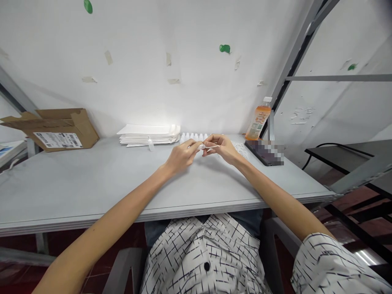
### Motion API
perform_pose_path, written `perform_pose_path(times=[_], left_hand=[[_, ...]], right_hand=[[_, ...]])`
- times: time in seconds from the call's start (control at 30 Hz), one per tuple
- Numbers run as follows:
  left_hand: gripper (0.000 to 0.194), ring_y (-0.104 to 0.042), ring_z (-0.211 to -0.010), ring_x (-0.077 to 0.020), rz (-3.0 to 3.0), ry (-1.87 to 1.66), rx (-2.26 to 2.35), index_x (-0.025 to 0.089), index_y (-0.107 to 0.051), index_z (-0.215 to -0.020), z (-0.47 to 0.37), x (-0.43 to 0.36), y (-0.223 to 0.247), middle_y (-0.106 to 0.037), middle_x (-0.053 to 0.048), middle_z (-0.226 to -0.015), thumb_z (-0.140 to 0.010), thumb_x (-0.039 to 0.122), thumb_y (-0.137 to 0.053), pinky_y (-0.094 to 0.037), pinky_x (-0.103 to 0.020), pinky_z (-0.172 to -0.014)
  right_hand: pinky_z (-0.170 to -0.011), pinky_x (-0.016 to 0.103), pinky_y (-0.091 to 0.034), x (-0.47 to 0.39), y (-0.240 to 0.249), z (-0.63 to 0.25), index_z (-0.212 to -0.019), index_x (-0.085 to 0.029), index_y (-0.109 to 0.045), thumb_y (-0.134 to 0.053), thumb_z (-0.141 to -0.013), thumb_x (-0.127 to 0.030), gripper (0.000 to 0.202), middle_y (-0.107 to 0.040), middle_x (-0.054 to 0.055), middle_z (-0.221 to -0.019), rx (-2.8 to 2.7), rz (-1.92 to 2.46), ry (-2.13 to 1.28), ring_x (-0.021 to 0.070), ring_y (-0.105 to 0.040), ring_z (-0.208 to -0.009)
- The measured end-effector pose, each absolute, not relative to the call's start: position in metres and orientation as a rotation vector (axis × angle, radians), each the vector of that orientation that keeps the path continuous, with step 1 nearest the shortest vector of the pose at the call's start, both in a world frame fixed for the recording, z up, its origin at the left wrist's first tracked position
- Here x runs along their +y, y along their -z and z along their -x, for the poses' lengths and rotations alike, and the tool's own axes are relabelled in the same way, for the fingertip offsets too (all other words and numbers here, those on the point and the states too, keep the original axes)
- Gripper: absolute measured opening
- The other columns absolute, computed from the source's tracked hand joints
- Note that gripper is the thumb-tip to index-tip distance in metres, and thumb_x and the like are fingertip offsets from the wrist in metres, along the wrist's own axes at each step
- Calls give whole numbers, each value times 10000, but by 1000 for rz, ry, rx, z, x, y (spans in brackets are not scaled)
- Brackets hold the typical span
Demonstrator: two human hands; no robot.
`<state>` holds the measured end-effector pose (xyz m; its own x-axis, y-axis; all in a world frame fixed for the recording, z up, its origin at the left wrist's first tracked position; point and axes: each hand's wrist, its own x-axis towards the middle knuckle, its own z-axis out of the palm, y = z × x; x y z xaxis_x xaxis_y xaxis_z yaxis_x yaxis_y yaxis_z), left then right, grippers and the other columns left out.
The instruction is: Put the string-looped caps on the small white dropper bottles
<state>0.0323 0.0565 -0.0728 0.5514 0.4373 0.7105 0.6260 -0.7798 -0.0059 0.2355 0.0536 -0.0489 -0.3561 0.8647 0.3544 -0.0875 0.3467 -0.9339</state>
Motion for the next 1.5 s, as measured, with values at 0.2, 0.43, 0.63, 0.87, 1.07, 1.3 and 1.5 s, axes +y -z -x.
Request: perform_pose_path(times=[0.2,0.43,0.63,0.87,1.07,1.3,1.5], left_hand=[[321,-625,-756,-138,2658,1290,-966,160,-672,-1213,-32,59,70,-691,-83,-1035,-985,298,-492,-529,-253,-663],[385,-623,-774,-138,2773,1420,-1004,176,-705,-1177,-32,60,67,-665,-81,-983,-995,429,-479,-562,-235,-604],[408,-581,-638,-107,2835,1392,-1037,182,-737,-1110,-32,57,63,-689,-79,-964,-995,471,-473,-519,-227,-546],[352,-585,-649,-111,2876,1322,-993,188,-742,-1096,-29,59,64,-699,-74,-962,-993,409,-488,-519,-241,-583],[304,-611,-745,-141,2759,1279,-859,176,-732,-1066,-27,62,68,-685,-82,-967,-994,353,-497,-506,-254,-616],[278,-587,-726,-145,2616,1152,-755,189,-685,-1112,-26,62,68,-665,-88,-980,-1008,269,-441,-487,-281,-663],[318,-619,-862,-188,2501,1000,-680,167,-633,-1134,-27,59,68,-655,-113,-973,-982,116,-359,-505,-297,-713]], right_hand=[[-711,393,-646,53,47,-236,-837,-159,-690,-840,-708,-489,384,-663,24,-779,-1651,701,-1102,179,-709,-701],[-729,413,-652,54,50,-236,-935,-152,-730,-841,-694,-480,422,-710,53,-774,-1704,716,-1074,206,-720,-745],[-698,398,-648,51,48,-236,-934,-139,-740,-792,-749,-460,374,-734,70,-753,-1769,746,-1034,218,-738,-723],[-690,392,-643,51,49,-237,-876,-130,-731,-800,-733,-497,400,-726,68,-731,-1789,769,-1033,221,-741,-701],[-696,363,-623,49,53,-234,-833,-153,-677,-811,-728,-520,404,-700,42,-693,-1744,759,-1051,193,-719,-666],[-761,381,-615,49,56,-231,-819,-169,-664,-856,-680,-494,402,-709,35,-749,-1628,730,-1157,185,-711,-704],[-800,395,-606,55,61,-232,-793,-162,-684,-874,-661,-405,336,-703,20,-712,-1543,719,-1236,174,-706,-699]])
